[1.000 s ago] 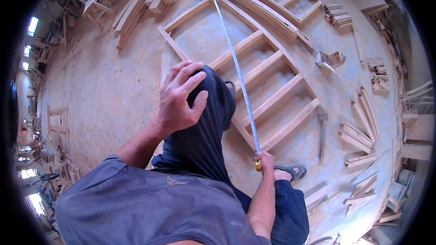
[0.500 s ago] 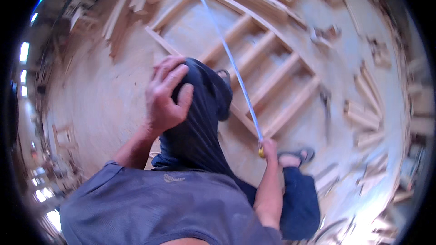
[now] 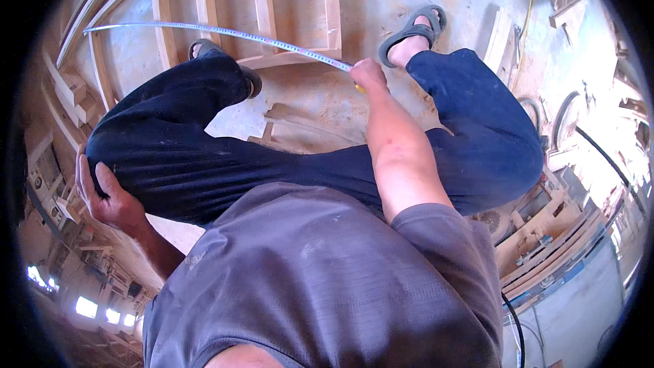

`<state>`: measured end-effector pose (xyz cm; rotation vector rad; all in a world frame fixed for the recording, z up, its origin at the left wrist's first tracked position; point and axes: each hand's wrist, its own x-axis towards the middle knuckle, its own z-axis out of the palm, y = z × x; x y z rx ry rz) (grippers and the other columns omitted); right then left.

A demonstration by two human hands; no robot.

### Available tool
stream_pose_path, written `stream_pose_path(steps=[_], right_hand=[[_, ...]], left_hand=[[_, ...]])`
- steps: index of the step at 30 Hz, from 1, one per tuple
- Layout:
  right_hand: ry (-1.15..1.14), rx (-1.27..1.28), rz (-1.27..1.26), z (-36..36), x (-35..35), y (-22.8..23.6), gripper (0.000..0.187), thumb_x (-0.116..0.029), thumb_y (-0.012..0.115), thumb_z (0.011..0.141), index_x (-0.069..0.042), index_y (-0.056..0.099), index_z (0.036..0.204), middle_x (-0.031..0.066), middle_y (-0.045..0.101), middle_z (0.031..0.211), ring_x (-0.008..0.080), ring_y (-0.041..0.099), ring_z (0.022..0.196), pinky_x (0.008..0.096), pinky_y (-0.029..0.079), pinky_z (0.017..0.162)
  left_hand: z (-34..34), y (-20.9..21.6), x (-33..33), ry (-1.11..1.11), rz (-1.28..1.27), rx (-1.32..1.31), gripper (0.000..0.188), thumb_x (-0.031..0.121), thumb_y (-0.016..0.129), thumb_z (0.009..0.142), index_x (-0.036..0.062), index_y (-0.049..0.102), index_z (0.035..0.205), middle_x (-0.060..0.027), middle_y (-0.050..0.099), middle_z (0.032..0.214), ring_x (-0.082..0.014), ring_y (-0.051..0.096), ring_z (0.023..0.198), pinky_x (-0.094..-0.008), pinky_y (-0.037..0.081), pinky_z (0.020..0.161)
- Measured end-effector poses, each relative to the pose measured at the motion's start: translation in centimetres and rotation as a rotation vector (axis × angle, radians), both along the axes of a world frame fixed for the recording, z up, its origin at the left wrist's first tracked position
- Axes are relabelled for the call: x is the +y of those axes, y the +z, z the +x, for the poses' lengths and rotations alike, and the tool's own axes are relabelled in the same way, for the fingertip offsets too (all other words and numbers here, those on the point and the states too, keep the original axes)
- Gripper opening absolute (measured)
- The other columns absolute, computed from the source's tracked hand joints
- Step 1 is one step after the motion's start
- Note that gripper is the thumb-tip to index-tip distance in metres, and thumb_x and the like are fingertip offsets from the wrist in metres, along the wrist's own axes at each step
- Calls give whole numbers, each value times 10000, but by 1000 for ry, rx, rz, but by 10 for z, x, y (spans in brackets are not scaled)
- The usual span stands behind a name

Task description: The person measures a wooden frame with a tape measure, marks it, and uses a hammer to adjust the frame. The person repeats these actions multiple times to ensure proper alignment and fit.

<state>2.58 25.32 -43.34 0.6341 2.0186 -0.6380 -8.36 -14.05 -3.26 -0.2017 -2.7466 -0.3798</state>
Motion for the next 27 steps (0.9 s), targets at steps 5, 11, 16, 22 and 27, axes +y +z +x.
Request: stream_pose_path(steps=[5,11,16,22,27], right_hand=[[-178,-87,22,9,1,-29,372,-374,665,892,-114,725,1151,176,669,1243,368,629,1169,451,496,981],[-224,-111,3,2,2,-29,369,-378,683,886,-118,729,1143,173,668,1251,355,624,1183,438,495,981],[-253,-98,5,1,9,-15,387,-396,694,880,-118,726,1148,176,660,1261,355,616,1194,443,494,982],[-302,-29,37,16,23,-19,366,-384,689,861,-123,747,1112,172,694,1182,347,641,1147,441,489,986],[-289,-112,55,23,23,-47,348,-395,673,874,-150,757,1106,165,693,1185,355,637,1149,444,486,995]], left_hand=[[-4,-2,20,28,-2,-26,343,100,539,983,-15,614,1297,-140,627,1332,-289,557,1256,-414,399,1112],[-13,-1,33,17,-72,-34,351,108,522,986,1,613,1308,-129,629,1333,-279,559,1252,-419,401,1111],[-17,0,41,29,-93,-46,350,116,516,989,10,619,1306,-125,631,1331,-278,561,1249,-418,397,1113],[-17,-2,47,41,-90,-59,358,133,526,993,12,612,1319,-114,632,1343,-279,556,1248,-406,391,1109],[-20,-3,50,48,-86,-62,345,131,518,998,18,619,1308,-117,634,1332,-281,567,1243,-428,390,1121]])
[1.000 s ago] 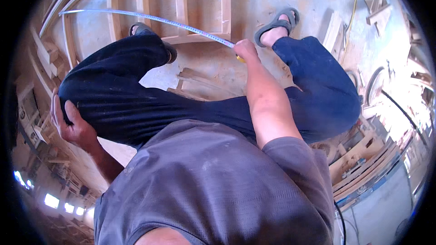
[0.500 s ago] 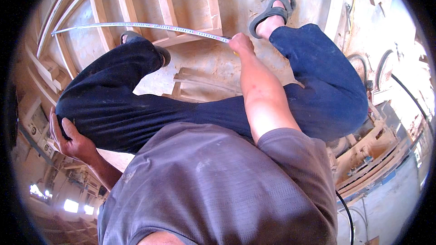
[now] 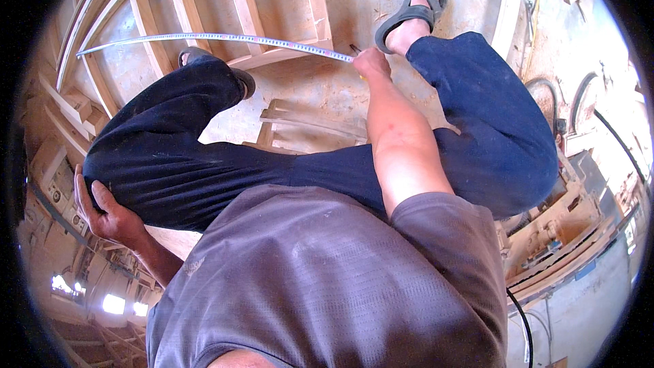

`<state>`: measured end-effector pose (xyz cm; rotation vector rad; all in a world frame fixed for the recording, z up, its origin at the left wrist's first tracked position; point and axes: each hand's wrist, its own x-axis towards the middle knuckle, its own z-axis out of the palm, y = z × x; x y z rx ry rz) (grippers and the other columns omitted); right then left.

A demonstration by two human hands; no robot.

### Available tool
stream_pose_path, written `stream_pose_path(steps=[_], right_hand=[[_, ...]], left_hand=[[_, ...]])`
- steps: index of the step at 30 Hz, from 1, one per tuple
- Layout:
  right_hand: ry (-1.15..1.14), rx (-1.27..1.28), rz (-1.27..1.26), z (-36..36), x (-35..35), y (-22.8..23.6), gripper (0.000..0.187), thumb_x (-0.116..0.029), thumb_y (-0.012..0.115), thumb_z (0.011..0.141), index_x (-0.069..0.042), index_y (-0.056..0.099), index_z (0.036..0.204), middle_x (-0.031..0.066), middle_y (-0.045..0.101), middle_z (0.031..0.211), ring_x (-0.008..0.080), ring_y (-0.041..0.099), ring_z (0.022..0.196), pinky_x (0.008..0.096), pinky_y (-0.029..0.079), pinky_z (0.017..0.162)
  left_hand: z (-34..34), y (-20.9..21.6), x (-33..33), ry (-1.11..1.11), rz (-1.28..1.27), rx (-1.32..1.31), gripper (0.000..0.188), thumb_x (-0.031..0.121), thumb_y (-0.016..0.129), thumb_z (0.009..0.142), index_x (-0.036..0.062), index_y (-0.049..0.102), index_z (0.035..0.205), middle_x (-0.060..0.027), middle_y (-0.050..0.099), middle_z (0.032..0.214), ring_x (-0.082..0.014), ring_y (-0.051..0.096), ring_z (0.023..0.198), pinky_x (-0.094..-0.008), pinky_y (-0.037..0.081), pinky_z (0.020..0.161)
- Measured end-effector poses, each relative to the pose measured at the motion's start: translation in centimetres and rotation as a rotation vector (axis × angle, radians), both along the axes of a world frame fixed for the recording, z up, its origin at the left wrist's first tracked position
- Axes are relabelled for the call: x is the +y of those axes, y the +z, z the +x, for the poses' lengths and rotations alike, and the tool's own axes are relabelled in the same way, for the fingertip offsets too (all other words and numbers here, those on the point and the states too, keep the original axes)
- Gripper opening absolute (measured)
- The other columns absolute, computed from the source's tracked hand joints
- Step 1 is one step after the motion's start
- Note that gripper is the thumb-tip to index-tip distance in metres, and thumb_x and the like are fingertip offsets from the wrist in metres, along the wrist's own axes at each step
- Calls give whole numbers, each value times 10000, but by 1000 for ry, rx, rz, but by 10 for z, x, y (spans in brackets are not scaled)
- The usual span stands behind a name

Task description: The person measures a wooden frame with a tape measure, marks it, and uses a hammer to adjust the frame. The person repeats these actions multiple times to ensure proper alignment and fit.

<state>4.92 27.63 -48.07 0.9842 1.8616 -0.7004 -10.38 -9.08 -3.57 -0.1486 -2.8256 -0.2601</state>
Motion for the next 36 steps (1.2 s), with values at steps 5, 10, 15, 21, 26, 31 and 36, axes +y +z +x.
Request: stream_pose_path(steps=[5,10,15,21,26,31,36], right_hand=[[22,10,-9,1,-1,-4,387,-385,692,869,-111,738,1139,183,675,1229,352,628,1181,439,491,997],[37,-6,-50,-1,1,-5,409,-376,716,857,-89,731,1149,190,669,1248,349,628,1192,432,496,988],[30,-4,-17,-4,0,-1,430,-386,720,858,-75,726,1155,195,668,1247,353,627,1191,434,495,985],[77,1,-28,-2,3,-5,448,-392,711,872,-60,716,1172,205,646,1284,359,613,1209,448,487,1002],[72,-3,-55,-12,-2,11,458,-376,715,864,-44,704,1180,216,637,1288,369,614,1203,461,497,991],[238,27,-255,-26,-1,2,297,-247,698,794,-33,762,989,213,730,1005,335,713,957,439,537,868],[-214,283,-905,-95,-19,77,230,-191,709,835,-15,771,971,56,732,825,123,635,745,290,500,691]], left_hand=[[-1,1,4,-6,6,-6,345,115,515,998,15,611,1314,-117,635,1333,-283,567,1246,-429,385,1125],[-1,1,1,-24,19,-6,346,121,527,996,19,608,1316,-117,635,1333,-282,565,1245,-429,385,1125],[0,1,1,-15,27,-8,345,131,539,993,24,611,1313,-116,640,1324,-279,560,1249,-434,388,1121],[-1,2,4,3,-1,-15,352,134,538,991,26,607,1320,-112,633,1333,-282,561,1247,-432,389,1123],[2,4,-1,-24,-43,-10,355,126,541,986,7,607,1314,-124,626,1338,-292,555,1254,-428,387,1121],[-4,5,0,-49,-13,-2,347,74,529,956,-40,618,1271,-178,613,1334,-330,540,1269,-443,384,1112],[0,15,-1,-88,-69,-30,387,63,536,932,-34,575,1305,-202,566,1388,-380,491,1312,-499,336,1133]])
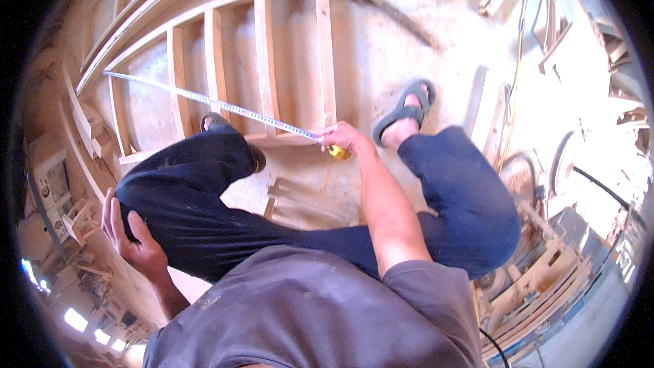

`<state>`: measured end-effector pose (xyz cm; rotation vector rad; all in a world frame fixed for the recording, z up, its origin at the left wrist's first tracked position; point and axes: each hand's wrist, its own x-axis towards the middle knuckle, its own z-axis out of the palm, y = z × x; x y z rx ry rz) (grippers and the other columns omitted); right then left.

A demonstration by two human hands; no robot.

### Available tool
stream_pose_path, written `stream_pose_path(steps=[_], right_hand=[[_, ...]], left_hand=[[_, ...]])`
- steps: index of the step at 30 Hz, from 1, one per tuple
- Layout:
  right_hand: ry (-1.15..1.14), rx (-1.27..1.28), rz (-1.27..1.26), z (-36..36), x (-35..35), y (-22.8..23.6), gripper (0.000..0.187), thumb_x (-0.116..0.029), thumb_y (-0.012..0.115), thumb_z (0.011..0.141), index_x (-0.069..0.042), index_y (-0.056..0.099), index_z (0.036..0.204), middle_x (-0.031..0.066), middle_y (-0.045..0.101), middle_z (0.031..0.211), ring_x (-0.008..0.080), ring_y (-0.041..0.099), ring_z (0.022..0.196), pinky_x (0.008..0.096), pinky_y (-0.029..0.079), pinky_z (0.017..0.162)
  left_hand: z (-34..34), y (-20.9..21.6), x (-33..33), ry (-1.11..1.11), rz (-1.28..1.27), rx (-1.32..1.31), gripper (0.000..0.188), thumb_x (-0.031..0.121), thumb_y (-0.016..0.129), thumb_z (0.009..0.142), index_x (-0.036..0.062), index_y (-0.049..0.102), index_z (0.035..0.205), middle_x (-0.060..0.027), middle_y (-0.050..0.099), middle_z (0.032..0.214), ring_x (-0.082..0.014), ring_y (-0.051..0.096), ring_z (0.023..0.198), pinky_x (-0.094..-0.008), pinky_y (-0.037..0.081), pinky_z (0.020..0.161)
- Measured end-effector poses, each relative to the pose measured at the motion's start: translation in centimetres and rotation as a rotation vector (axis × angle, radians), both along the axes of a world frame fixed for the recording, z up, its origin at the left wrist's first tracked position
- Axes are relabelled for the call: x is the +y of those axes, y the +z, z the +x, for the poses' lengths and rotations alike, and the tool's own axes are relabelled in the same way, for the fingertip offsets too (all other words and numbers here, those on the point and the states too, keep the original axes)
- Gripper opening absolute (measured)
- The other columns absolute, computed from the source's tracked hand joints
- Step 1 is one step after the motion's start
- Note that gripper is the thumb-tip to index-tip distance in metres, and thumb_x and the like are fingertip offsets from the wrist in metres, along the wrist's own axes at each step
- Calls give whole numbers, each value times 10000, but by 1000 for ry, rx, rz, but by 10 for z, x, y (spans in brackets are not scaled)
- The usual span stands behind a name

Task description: The person measures a wooden frame with a tape measure, marks it, and uses a hammer to adjust the frame. The person repeats these actions multiple times to ensure proper alignment and fit.

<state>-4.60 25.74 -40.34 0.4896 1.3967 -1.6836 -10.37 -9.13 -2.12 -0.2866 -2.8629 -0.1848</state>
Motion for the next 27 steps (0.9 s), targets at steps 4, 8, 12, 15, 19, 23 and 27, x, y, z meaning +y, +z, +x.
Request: stream_pose_path(steps=[4,8,12,15,19,23,27], right_hand=[[66,123,231,-24,11,-7,222,-214,708,794,-8,756,860,48,698,768,129,617,721,289,467,667],[95,38,365,-37,37,-33,219,-184,702,755,-4,768,860,84,705,714,153,641,675,314,492,664],[135,102,328,-50,71,-36,245,-237,719,726,-17,768,821,64,699,688,148,640,670,307,496,663],[245,127,468,-72,99,-35,237,-251,738,710,-35,771,801,58,698,682,148,640,669,303,497,662],[305,122,569,-104,134,-48,214,-215,730,710,-7,746,761,49,673,661,139,610,643,299,478,626],[169,185,718,-123,176,-61,222,-222,745,712,-20,748,805,70,691,706,151,638,660,300,505,670],[164,457,1095,-162,194,-61,298,-234,759,718,-32,735,937,144,722,935,275,684,876,361,522,822]], left_hand=[[10,0,10,-41,0,-29,492,47,524,879,33,529,1371,-227,485,1456,-417,422,1366,-548,294,1147],[14,3,7,-2,3,-64,509,42,529,870,32,525,1379,-217,474,1471,-418,408,1381,-534,267,1166],[9,5,8,30,-37,-104,482,153,540,911,89,547,1388,-189,487,1476,-396,414,1388,-545,251,1184],[6,4,7,53,-74,-121,483,242,525,930,140,546,1402,-177,483,1485,-389,426,1386,-560,256,1186],[2,10,2,57,-150,-163,507,272,509,945,161,502,1439,-183,471,1493,-396,433,1384,-568,281,1175],[-13,2,6,43,-181,-173,518,306,489,968,167,461,1466,-193,443,1510,-401,445,1376,-570,304,1163],[-42,-13,23,-26,-4,107,399,216,633,898,-16,640,1223,-317,663,1102,-456,647,973,-538,483,876]])
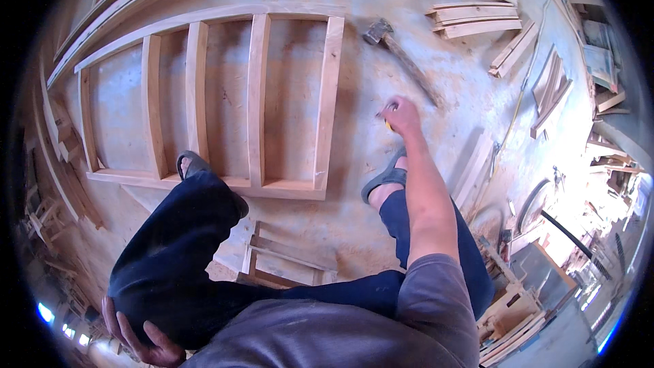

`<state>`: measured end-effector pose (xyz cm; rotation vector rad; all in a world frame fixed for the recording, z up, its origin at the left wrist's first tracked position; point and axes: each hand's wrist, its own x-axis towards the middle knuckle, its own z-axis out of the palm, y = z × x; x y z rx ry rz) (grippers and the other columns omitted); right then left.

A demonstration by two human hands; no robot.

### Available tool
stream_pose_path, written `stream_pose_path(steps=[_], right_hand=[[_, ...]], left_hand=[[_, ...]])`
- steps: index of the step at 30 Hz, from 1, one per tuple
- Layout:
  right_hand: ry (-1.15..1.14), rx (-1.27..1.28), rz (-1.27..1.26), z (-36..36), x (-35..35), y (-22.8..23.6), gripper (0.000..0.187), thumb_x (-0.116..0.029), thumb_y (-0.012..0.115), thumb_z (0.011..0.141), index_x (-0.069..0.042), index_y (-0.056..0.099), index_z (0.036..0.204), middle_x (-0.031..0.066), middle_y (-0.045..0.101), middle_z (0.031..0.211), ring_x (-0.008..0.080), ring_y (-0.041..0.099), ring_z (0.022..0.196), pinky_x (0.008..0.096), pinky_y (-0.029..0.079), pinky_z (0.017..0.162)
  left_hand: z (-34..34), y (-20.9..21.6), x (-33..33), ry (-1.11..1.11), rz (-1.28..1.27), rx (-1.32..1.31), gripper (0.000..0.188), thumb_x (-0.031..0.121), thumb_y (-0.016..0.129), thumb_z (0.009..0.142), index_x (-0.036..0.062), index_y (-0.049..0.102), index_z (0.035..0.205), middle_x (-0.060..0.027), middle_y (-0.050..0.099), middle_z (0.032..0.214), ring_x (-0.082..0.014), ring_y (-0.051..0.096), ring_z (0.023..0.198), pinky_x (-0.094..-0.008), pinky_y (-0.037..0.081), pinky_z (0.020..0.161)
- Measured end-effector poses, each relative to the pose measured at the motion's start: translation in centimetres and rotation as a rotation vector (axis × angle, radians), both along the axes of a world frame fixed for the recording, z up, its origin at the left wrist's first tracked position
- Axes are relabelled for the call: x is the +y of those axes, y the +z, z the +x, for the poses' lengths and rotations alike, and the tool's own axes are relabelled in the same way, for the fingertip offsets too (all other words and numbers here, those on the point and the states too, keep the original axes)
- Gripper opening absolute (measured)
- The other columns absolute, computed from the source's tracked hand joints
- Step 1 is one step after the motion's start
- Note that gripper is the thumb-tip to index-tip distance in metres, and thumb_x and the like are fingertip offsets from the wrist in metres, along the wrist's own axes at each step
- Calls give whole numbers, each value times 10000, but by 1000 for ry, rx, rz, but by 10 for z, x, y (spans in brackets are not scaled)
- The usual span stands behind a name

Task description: The person measures a wooden frame with a tape measure, marks it, and uses a hammer to adjust the frame. The person repeats these actions multiple times to ensure proper alignment and fit.

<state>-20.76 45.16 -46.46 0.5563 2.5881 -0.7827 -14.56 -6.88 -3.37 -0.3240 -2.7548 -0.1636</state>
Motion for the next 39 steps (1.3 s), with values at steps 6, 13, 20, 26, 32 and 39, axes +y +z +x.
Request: stream_pose_path(steps=[6,13,20,26,32,39], right_hand=[[-136,160,539,-74,37,-27,531,-161,655,790,-72,557,1304,175,586,1290,334,556,1230,468,442,1007],[-33,-121,397,-89,8,-30,320,-161,598,803,-26,660,1087,200,706,968,356,701,863,500,555,774],[-889,-401,-978,-9,-97,15,65,-81,669,850,-73,624,802,47,617,657,187,595,518,340,506,485],[-887,-493,-800,145,-167,36,93,-54,685,810,-39,594,806,58,566,593,195,546,441,361,433,395],[-1105,-463,-722,228,-182,54,70,-22,645,804,-27,576,817,61,559,618,183,536,442,341,431,399],[-858,-582,-733,234,-216,89,77,-36,629,824,-30,555,803,60,546,629,160,533,447,338,434,399]], left_hand=[[1,-21,-15,-10,99,81,460,225,630,868,-50,626,1237,-405,615,1132,-505,623,1004,-552,471,879],[4,-48,-35,-198,164,367,336,175,645,845,-63,704,1074,-400,634,1073,-458,639,973,-585,432,902],[41,5,-42,70,-49,-204,458,345,509,1005,111,547,1397,-208,550,1411,-388,550,1269,-524,412,1087],[62,6,-56,78,10,-195,495,456,513,998,211,502,1429,-126,525,1461,-333,532,1305,-519,417,1105],[76,5,-65,36,115,-174,425,208,563,978,107,547,1390,-150,519,1461,-347,490,1353,-519,358,1152],[77,5,-63,1,40,-127,428,252,630,955,106,588,1356,-158,555,1418,-367,536,1288,-527,427,1085]])
